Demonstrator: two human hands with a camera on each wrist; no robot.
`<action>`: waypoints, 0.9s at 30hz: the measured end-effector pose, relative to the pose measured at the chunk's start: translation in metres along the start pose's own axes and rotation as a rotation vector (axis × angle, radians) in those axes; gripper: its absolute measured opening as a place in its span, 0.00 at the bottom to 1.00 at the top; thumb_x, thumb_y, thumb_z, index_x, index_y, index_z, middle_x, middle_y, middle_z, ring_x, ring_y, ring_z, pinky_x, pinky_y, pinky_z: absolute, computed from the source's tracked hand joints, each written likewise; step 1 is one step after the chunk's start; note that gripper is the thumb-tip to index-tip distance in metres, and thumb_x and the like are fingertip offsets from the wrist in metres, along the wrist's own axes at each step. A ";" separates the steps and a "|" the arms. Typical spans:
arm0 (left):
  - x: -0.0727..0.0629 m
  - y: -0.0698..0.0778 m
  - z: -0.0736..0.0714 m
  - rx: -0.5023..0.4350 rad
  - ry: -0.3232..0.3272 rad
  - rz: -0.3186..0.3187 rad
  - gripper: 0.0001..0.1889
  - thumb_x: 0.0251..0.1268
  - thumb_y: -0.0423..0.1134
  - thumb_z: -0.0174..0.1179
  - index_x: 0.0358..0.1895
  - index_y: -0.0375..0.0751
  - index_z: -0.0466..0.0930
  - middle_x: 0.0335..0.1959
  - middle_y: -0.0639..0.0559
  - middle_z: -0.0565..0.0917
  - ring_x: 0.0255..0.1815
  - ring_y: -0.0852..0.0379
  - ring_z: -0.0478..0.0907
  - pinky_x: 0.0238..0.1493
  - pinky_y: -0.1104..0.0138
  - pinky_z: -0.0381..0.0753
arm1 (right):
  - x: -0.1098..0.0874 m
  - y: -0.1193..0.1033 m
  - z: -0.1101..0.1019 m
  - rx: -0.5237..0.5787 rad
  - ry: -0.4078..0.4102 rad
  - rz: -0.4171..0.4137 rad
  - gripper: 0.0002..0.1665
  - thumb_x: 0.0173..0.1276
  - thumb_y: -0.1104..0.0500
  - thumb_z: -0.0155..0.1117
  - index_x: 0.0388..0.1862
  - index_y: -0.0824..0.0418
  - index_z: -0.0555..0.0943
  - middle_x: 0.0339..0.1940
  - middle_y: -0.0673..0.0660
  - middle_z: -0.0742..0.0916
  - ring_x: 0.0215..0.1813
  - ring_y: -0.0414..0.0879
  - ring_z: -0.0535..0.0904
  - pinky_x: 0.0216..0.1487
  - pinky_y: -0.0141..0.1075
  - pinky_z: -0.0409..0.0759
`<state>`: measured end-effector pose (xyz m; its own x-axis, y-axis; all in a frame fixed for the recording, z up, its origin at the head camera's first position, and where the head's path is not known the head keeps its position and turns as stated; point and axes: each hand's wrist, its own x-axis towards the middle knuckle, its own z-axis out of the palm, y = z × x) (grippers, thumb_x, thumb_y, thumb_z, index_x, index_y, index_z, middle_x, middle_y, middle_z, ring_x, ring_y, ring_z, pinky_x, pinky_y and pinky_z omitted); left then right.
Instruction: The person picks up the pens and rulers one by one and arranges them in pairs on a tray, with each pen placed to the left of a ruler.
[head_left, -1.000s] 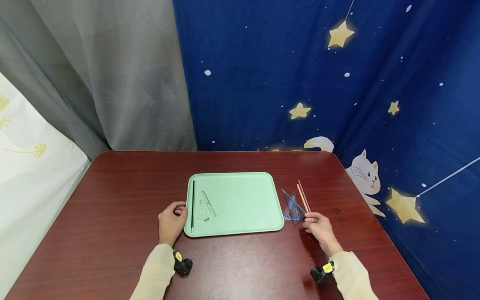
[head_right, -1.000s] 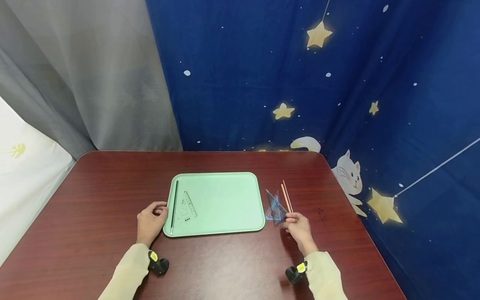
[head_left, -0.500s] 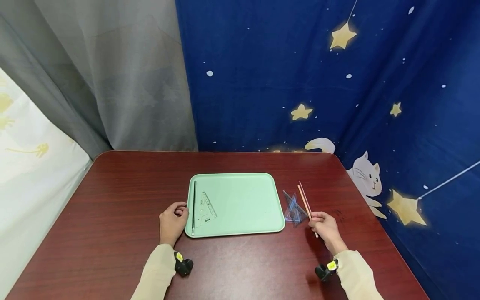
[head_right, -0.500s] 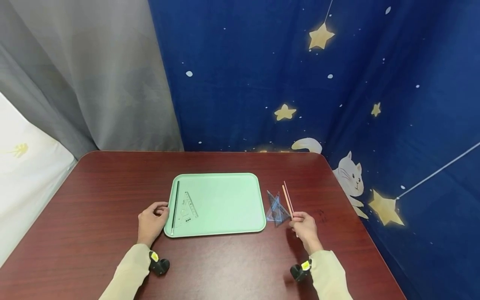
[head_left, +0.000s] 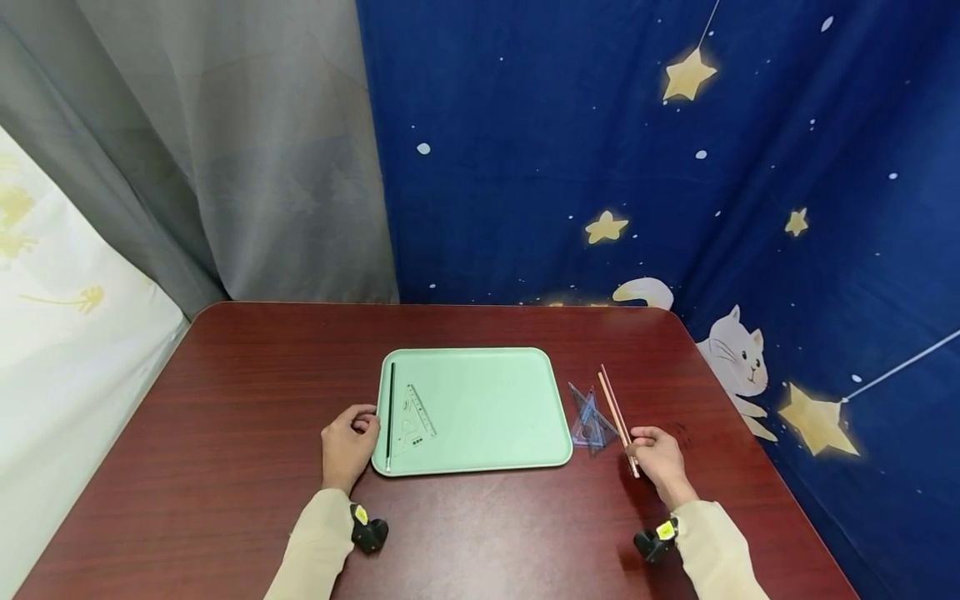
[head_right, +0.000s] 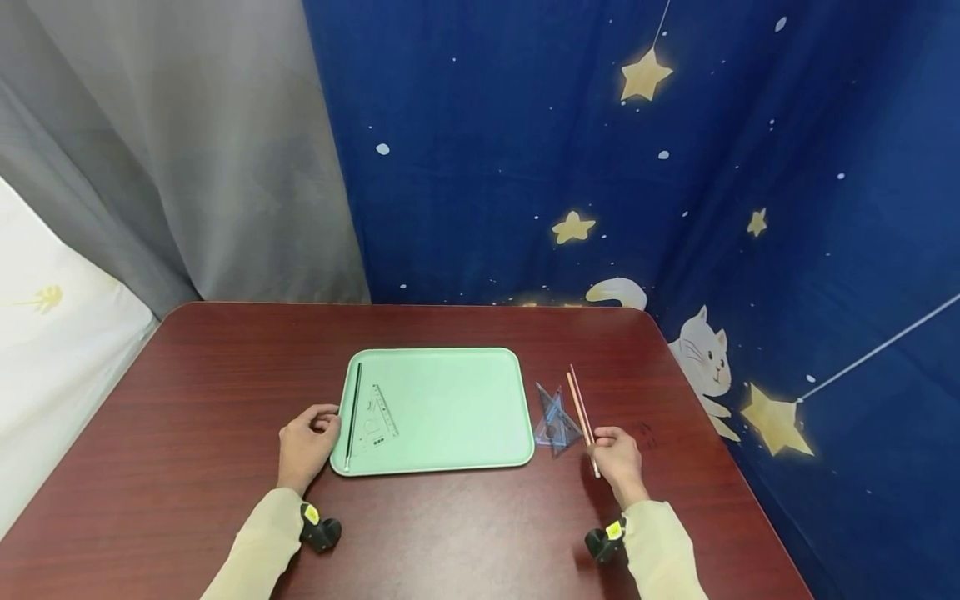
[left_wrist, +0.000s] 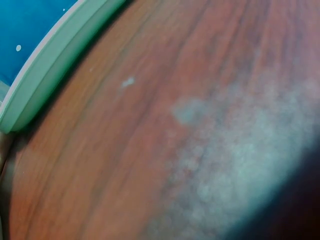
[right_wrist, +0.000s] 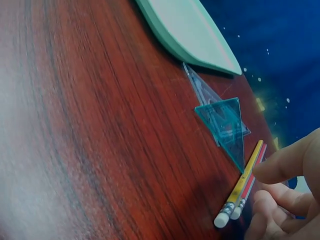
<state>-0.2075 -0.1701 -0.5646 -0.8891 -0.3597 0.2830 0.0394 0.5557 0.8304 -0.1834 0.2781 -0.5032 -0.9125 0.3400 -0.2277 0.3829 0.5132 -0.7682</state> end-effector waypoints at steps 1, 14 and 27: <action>0.000 0.000 0.000 0.001 -0.002 -0.002 0.07 0.56 0.32 0.61 0.37 0.40 0.85 0.25 0.51 0.83 0.24 0.66 0.73 0.28 0.80 0.69 | 0.001 0.001 0.000 -0.011 0.010 0.004 0.24 0.56 0.67 0.59 0.53 0.73 0.75 0.36 0.62 0.82 0.34 0.43 0.75 0.33 0.31 0.71; 0.000 0.001 0.000 0.012 -0.013 -0.008 0.07 0.57 0.33 0.60 0.37 0.41 0.85 0.24 0.51 0.83 0.24 0.65 0.73 0.29 0.74 0.72 | 0.006 0.006 0.004 -0.064 0.028 0.005 0.21 0.57 0.67 0.60 0.51 0.73 0.75 0.37 0.63 0.82 0.40 0.55 0.77 0.32 0.31 0.72; 0.000 0.004 -0.002 0.005 -0.018 -0.021 0.07 0.57 0.32 0.61 0.37 0.40 0.85 0.25 0.51 0.83 0.23 0.66 0.73 0.29 0.75 0.72 | 0.003 -0.005 0.004 -0.199 0.047 -0.052 0.20 0.52 0.68 0.60 0.46 0.75 0.78 0.35 0.66 0.85 0.39 0.56 0.80 0.34 0.34 0.73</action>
<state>-0.2063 -0.1697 -0.5606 -0.8980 -0.3577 0.2562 0.0182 0.5516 0.8339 -0.1883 0.2735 -0.5022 -0.9259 0.3427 -0.1588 0.3603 0.6751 -0.6438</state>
